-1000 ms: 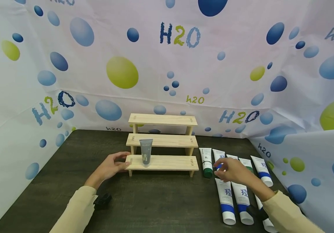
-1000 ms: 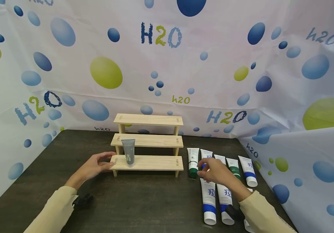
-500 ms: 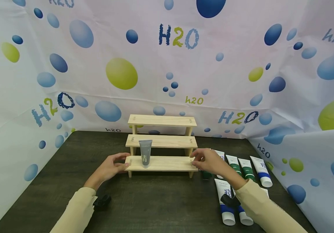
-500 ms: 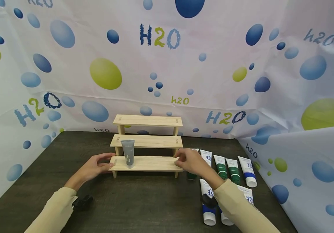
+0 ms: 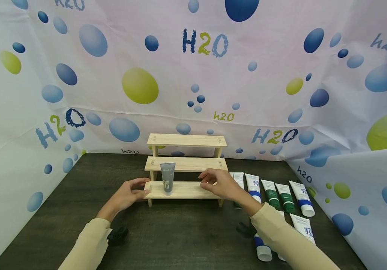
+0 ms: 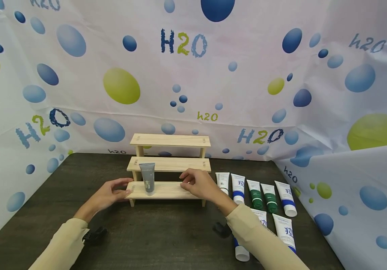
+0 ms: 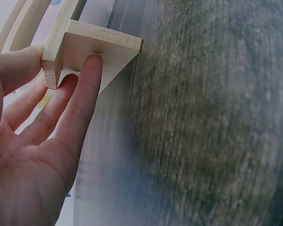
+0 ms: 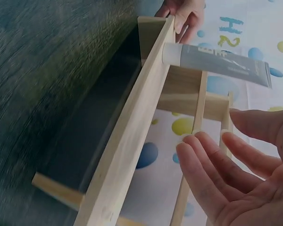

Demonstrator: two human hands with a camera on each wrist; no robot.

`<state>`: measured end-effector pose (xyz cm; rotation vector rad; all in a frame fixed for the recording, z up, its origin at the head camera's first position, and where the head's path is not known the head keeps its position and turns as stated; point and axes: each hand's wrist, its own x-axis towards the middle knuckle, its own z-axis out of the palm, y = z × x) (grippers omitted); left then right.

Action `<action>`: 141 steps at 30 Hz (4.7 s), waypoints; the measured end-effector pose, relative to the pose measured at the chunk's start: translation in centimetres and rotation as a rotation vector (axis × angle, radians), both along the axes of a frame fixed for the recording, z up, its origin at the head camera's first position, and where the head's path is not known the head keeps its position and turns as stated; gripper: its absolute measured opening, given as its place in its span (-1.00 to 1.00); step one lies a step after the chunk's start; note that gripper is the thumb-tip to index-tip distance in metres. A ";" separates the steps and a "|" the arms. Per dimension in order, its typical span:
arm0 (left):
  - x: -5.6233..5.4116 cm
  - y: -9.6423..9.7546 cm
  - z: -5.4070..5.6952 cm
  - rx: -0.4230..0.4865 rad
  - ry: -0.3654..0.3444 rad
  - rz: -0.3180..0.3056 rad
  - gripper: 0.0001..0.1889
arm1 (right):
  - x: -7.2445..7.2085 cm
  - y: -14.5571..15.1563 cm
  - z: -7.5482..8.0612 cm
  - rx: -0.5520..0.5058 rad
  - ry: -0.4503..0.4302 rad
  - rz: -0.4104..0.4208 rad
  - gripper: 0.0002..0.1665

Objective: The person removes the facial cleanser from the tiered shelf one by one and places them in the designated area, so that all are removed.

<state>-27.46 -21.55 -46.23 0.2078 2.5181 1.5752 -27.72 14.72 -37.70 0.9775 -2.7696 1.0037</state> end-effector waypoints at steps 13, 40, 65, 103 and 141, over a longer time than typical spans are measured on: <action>0.0 -0.1 -0.1 -0.006 0.000 -0.004 -0.38 | 0.1 -3.9 -0.5 -0.143 -0.084 0.011 -0.63; 0.1 -0.2 0.2 0.007 0.005 -0.026 -0.37 | -0.7 -9.4 -3.0 -0.328 -0.089 0.010 -0.64; -0.3 -0.2 -0.2 0.014 0.001 -0.006 -0.39 | -0.5 -9.0 -2.1 -0.368 -0.014 -0.057 -0.74; -0.4 -0.4 -0.2 0.024 0.009 -0.008 -0.39 | 2.1 3.0 1.1 -0.298 -0.194 -0.183 -0.65; 0.1 -0.2 0.3 0.052 -0.002 -0.029 -0.38 | 4.5 8.9 -3.2 -0.176 -0.477 -0.275 -0.51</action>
